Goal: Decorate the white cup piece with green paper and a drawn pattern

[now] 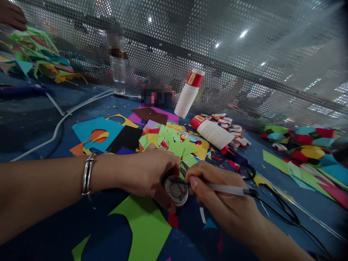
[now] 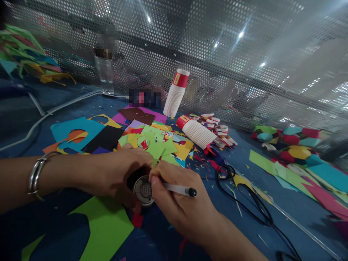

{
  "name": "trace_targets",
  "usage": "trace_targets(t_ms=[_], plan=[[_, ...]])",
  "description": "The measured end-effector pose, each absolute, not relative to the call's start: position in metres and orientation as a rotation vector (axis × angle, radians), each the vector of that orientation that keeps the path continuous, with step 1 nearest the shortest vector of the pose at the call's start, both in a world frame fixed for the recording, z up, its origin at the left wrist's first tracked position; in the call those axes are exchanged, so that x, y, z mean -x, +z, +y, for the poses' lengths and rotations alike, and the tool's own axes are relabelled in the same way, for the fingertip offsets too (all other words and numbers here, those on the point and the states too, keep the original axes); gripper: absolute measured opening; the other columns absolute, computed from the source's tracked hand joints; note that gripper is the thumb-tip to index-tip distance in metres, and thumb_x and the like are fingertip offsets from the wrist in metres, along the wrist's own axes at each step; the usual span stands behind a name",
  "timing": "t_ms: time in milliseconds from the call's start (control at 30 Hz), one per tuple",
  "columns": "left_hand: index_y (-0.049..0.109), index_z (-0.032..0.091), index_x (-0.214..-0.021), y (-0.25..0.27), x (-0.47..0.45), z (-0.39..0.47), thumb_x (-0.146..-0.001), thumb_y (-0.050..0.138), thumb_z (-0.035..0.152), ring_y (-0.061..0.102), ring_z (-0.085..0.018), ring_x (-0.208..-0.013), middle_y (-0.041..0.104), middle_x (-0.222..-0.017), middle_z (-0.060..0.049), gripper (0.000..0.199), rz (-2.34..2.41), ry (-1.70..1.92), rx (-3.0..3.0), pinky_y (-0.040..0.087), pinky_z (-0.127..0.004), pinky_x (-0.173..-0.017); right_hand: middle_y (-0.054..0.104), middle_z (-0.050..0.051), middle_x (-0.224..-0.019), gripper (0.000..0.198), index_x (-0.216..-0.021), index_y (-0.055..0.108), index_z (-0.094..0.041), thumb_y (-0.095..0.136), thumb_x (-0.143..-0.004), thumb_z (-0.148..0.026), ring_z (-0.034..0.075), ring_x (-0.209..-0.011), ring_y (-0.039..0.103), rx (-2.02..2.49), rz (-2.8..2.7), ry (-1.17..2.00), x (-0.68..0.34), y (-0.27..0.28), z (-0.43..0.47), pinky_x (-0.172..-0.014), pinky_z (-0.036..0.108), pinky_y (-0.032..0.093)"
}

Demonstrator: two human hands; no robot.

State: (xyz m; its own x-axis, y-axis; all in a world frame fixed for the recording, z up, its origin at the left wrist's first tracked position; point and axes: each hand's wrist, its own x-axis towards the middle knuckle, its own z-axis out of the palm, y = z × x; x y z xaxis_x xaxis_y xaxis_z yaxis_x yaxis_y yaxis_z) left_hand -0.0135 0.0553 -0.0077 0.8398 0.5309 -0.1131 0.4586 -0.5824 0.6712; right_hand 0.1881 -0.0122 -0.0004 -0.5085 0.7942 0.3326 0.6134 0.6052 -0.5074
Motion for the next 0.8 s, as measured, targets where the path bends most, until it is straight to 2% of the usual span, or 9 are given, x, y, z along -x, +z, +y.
trace_targets(t_ms=[467,800], plan=[[0.063,0.022,-0.089,-0.0053,0.0134,0.0547,-0.058,0.087,0.054,0.059,-0.019,-0.081,0.068,-0.086,0.002,0.051,0.789,0.121,-2.307,0.03,-0.029,-0.068,0.058,-0.003,-0.063,0.02,-0.083,0.059,-0.019,0.044,-0.097,-0.018,0.01,-0.051,0.053,1.136,-2.283,0.443,-0.1937,0.0006,-0.0129,-0.051,0.023,0.042],[0.064,0.02,-0.09,-0.0046,0.0137,0.0545,-0.06,0.086,0.057,0.06,-0.021,-0.085,0.069,-0.09,0.0,0.052,0.774,0.12,-2.329,0.031,-0.03,-0.071,0.059,-0.003,-0.062,0.02,-0.083,0.06,-0.019,0.045,-0.096,-0.017,0.01,-0.05,0.053,1.138,-2.295,0.366,-0.1924,-0.0008,-0.0105,-0.05,0.023,0.041]])
